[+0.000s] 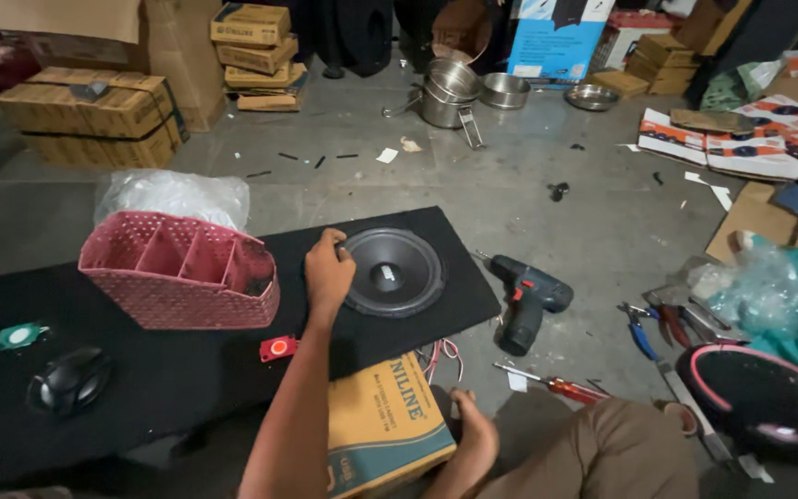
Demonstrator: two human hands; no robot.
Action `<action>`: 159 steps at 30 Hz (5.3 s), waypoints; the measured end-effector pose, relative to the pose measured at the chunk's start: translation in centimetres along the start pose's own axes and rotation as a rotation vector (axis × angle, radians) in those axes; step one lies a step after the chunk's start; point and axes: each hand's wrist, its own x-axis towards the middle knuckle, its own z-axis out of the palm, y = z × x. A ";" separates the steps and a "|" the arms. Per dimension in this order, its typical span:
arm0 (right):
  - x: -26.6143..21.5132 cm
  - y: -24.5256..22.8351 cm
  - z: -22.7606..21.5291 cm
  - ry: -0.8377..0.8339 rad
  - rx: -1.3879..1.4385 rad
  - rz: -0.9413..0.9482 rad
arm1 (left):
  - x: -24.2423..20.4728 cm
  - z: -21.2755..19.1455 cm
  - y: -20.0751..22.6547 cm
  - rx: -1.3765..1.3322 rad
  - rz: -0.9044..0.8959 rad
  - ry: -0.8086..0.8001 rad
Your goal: The person uses a cordless drill to fasten screws into a circular speaker grille, securing it to a black base. The person then retrieves additional screws from a pink organizer and continues drilling to attach the grille.
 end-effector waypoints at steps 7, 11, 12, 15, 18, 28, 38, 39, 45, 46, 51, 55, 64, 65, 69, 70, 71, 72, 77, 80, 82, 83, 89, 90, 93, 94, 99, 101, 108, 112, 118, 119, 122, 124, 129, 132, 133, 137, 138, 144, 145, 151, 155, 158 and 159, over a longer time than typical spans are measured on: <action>2.5 -6.0 -3.8 0.456 0.472 -0.368 | -0.2 -0.2 1.0 0.002 -0.013 -0.002; 0.8 -18.5 -6.5 0.470 0.978 -0.705 | -0.1 -0.4 1.0 -0.016 -0.007 -0.015; -0.9 -21.2 -7.1 0.091 1.364 -0.669 | -0.2 -0.3 0.9 0.002 -0.003 -0.015; -6.6 -30.3 -8.6 -0.435 1.784 -0.386 | -0.1 0.0 0.7 0.032 0.003 -0.005; -12.9 -36.6 -9.4 -0.864 1.846 -0.469 | 0.1 0.0 0.5 0.028 0.005 -0.008; -18.8 -38.3 -9.0 -0.955 1.879 -0.517 | -0.1 -0.9 1.6 0.001 -0.020 -0.036; -14.8 -36.3 -7.3 -0.888 1.909 -0.430 | -0.1 -0.8 1.9 -0.015 -0.059 -0.018; -14.9 -36.3 -7.3 -0.901 1.908 -0.419 | -0.1 -0.8 1.9 -0.016 -0.049 -0.019; -16.3 -36.5 -6.5 -0.923 1.862 -0.464 | 0.0 -0.9 2.0 -0.015 -0.010 -0.019; -16.5 -36.5 -6.3 -0.924 1.849 -0.482 | -0.1 -0.8 2.2 -0.039 0.005 -0.008; -17.6 -37.2 -4.3 -0.940 1.816 -0.363 | -0.2 -1.5 2.3 -0.042 0.038 -0.052; -17.4 -37.8 -2.1 -0.960 1.817 -0.249 | -0.1 -1.1 2.5 0.000 -0.084 -0.162; -17.4 -39.5 4.9 -0.868 1.703 -0.176 | -0.2 -0.8 0.9 0.111 0.001 -0.318; -17.4 -39.7 5.1 -0.908 1.708 -0.191 | -0.1 -1.0 0.7 0.118 0.003 -0.346; -17.7 -39.4 4.2 -0.986 1.712 -0.239 | 0.0 -1.1 0.2 0.056 0.047 -0.298; -18.1 -39.3 3.8 -0.986 1.714 -0.249 | 0.0 -1.2 0.1 0.030 0.054 -0.304; -18.5 -39.1 3.2 -0.995 1.694 -0.286 | 0.0 -1.3 0.0 0.004 0.060 -0.309; -18.9 -39.1 2.5 -1.003 1.678 -0.324 | 0.1 -1.4 0.0 -0.039 0.057 -0.311; -20.5 -39.2 -0.7 -0.782 1.187 -0.591 | 0.4 -1.5 -0.3 -0.160 0.143 -0.208; -21.9 -38.4 -1.8 -0.102 0.550 -1.086 | 0.1 -1.4 -0.7 -0.177 -0.128 -0.256; -23.4 -37.7 -2.5 0.405 0.440 -1.322 | 0.0 -1.0 -0.7 -0.134 0.000 -0.166; -24.2 -37.5 -3.0 0.169 0.494 -1.338 | 0.2 -0.9 -0.9 -0.112 0.066 -0.118; -30.4 -36.3 -4.0 -0.736 0.514 -1.859 | 0.1 -0.3 -1.7 -0.016 0.165 0.035; -31.0 -35.9 -3.8 -0.781 0.457 -1.918 | 0.0 -0.3 -1.7 -0.035 0.120 0.006; -29.9 -36.6 -3.6 -0.746 -0.036 -1.833 | 0.0 -0.1 -1.5 -0.069 -0.008 -0.061; -28.9 -36.2 -3.9 -0.726 -0.351 -1.644 | 0.1 -0.2 -1.5 -0.060 -0.044 -0.069; -23.1 -34.6 -6.2 -0.578 -0.563 -0.913 | 0.0 -0.7 -1.1 -0.082 -0.053 -0.059; -22.4 -35.0 -6.0 -0.544 -0.313 -0.870 | 0.0 -0.9 -1.0 -0.111 -0.033 -0.061; -22.6 -37.1 -0.6 -1.028 0.586 -0.384 | 0.1 -1.5 -0.7 -0.152 -0.033 -0.080; -20.4 -36.8 1.9 -0.968 0.882 -0.596 | -0.1 -2.0 -1.7 -0.394 0.047 -0.088; -20.1 -38.5 4.9 -0.713 1.049 -0.600 | 0.0 -0.9 -2.7 -0.178 -0.257 0.132; -20.3 -38.9 5.1 -0.710 1.057 -0.613 | 0.1 -0.8 -2.8 -0.064 -0.205 0.200; -21.0 -38.7 5.4 -0.716 1.055 -0.647 | 0.0 -0.7 -3.1 -0.239 -0.108 0.232; -21.0 -38.4 5.0 -0.735 1.036 -0.684 | 0.3 -0.7 -3.2 -0.338 -0.160 0.074; -22.0 -39.4 4.5 -0.635 0.931 -0.626 | 1.4 -1.0 -4.2 -0.362 -0.390 -0.227; -20.9 -39.4 4.5 -0.719 1.048 -0.634 | 1.3 -0.6 -5.0 -0.579 -0.417 -0.150; -20.5 -39.3 4.6 -0.758 1.100 -0.646 | 1.1 -0.6 -5.1 -0.696 -0.405 -0.111; -20.1 -39.5 5.3 -0.724 1.047 -0.703 | 0.4 -0.9 -4.9 -0.498 -0.373 0.057; -20.4 -39.6 5.5 -0.681 1.028 -0.736 | 0.2 -1.0 -4.6 -0.469 -0.362 0.074; -22.6 -40.5 4.6 -0.389 0.705 -0.846 | 0.2 -1.0 -3.4 -0.364 -0.257 0.098; -22.5 -40.9 4.1 -0.411 0.602 -0.799 | 0.1 -0.6 -3.4 -0.307 -0.237 0.061; -23.4 -42.8 3.0 -0.150 0.611 -0.783 | 0.3 0.7 -5.0 -0.025 0.081 0.150; -23.4 -42.4 3.3 -0.251 0.643 -0.728 | 0.3 0.7 -5.5 -0.134 -0.082 0.147; -22.8 -42.3 4.0 -0.396 0.767 -0.624 | 0.2 0.1 -4.9 -0.143 -0.215 0.093; -22.7 -42.3 4.3 -0.375 0.772 -0.619 | 0.1 -0.2 -4.6 -0.105 -0.192 0.095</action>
